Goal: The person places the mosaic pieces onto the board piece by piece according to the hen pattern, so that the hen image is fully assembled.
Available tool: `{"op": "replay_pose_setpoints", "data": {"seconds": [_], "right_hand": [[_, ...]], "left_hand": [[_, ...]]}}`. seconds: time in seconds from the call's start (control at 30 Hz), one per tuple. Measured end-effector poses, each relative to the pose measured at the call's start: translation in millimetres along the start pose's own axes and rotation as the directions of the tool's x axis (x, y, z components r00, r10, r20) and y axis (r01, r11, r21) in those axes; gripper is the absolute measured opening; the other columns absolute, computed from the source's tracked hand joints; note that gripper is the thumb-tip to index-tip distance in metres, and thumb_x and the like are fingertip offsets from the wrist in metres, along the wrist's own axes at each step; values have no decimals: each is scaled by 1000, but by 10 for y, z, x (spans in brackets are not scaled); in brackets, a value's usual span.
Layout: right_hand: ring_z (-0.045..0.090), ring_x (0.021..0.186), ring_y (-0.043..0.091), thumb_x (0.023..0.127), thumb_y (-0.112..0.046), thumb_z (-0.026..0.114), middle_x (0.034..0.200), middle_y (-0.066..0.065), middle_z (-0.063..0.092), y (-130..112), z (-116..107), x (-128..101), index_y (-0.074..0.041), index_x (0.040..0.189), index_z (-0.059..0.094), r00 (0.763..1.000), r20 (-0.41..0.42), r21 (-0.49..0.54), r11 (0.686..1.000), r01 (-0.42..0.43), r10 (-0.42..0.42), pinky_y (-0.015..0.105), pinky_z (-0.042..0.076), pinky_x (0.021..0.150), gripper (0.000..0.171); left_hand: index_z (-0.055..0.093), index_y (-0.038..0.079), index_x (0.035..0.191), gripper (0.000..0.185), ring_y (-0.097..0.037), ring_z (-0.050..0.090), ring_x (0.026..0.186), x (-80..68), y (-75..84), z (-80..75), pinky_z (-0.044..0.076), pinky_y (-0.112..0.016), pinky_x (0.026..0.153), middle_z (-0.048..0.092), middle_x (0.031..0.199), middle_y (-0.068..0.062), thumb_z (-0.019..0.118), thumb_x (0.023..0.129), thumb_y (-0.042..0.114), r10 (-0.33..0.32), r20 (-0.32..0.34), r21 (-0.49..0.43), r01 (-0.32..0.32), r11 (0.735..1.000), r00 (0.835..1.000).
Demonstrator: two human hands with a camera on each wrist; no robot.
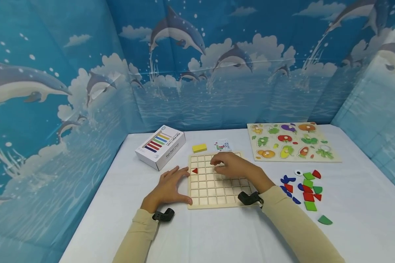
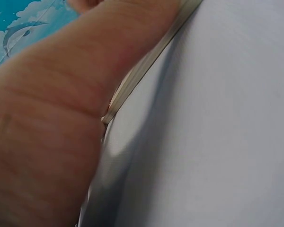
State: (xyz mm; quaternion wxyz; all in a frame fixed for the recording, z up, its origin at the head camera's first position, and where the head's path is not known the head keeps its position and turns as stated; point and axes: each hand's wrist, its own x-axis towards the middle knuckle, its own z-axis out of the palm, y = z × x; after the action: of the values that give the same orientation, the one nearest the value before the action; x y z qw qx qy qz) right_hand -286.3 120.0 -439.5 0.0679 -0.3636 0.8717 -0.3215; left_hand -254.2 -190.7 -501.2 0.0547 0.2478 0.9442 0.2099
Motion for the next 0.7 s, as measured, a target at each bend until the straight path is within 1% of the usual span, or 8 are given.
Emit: {"op": "replay_pose_setpoints", "data": {"seconds": [0.2, 0.3, 0.37, 0.43, 0.5, 0.57, 0.63, 0.7], "right_hand": [[63, 107, 27, 96, -8, 68, 116, 12, 67, 261, -400, -608, -1, 121, 68, 999, -39, -103, 994, -25, 21, 50, 52, 91, 26], [63, 104, 27, 94, -8, 70, 114, 11, 68, 413, -565, -971, -2, 121, 68, 992, -74, -146, 983, -109, 99, 52, 53, 89, 28], [61, 100, 24, 93, -11, 73, 110, 8, 68, 487, -642, -1218, -3, 120, 68, 978, -102, -173, 965, -197, 181, 51, 54, 87, 29], [60, 96, 22, 92, -14, 74, 105, 3, 66, 554, -694, -1465, -5, 120, 69, 954, -127, -187, 938, -291, 271, 47, 55, 84, 30], [58, 93, 22, 91, -15, 76, 100, 1, 65, 632, -731, -1698, -5, 118, 69, 935, -160, -192, 919, -345, 317, 44, 55, 80, 30], [57, 91, 23, 89, -15, 78, 98, 0, 63, 724, -762, -1908, -5, 117, 69, 915, -198, -186, 903, -388, 353, 38, 56, 74, 31], [57, 92, 25, 87, -14, 80, 98, 2, 63, 819, -791, -2097, -4, 117, 69, 895, -233, -177, 889, -423, 379, 33, 56, 71, 33], [58, 93, 29, 85, -12, 81, 99, 6, 64, 909, -811, -2259, -2, 117, 68, 874, -260, -161, 874, -458, 411, 32, 57, 70, 36]], "left_hand": [[51, 29, 142, 106, -26, 14, 153, 5, 1, 8, 12, -54, 118, 30, 163, 8, 78, 55, 83, -6, -10, -11, 6, 1000, 1000], [51, 29, 141, 105, -26, 14, 153, 8, 3, 8, 12, -55, 118, 31, 163, 8, 78, 55, 84, -3, -12, -10, 3, 1000, 1000], [52, 28, 141, 106, -26, 14, 153, 11, 1, 8, 13, -55, 118, 31, 163, 7, 77, 55, 84, 1, -11, -7, -1, 1000, 1000], [51, 28, 141, 106, -27, 14, 153, 14, 2, 4, 12, -55, 118, 30, 163, 7, 77, 56, 84, 6, -8, -6, -6, 1000, 1000], [51, 28, 141, 105, -27, 14, 153, 14, 0, 1, 12, -55, 118, 30, 164, 7, 76, 56, 85, 6, -5, 2, -6, 1000, 1000], [51, 28, 141, 105, -27, 14, 153, 14, -1, -4, 13, -55, 118, 30, 163, 7, 77, 56, 84, 5, -3, 5, -5, 1000, 1000], [51, 28, 141, 104, -27, 15, 153, 13, -3, -3, 13, -56, 118, 31, 163, 7, 77, 57, 84, 4, -4, 11, -4, 1000, 1000], [51, 28, 141, 104, -27, 15, 152, 14, -1, 2, 13, -56, 118, 31, 163, 7, 78, 57, 83, 5, -5, 7, -5, 1000, 1000]]}}
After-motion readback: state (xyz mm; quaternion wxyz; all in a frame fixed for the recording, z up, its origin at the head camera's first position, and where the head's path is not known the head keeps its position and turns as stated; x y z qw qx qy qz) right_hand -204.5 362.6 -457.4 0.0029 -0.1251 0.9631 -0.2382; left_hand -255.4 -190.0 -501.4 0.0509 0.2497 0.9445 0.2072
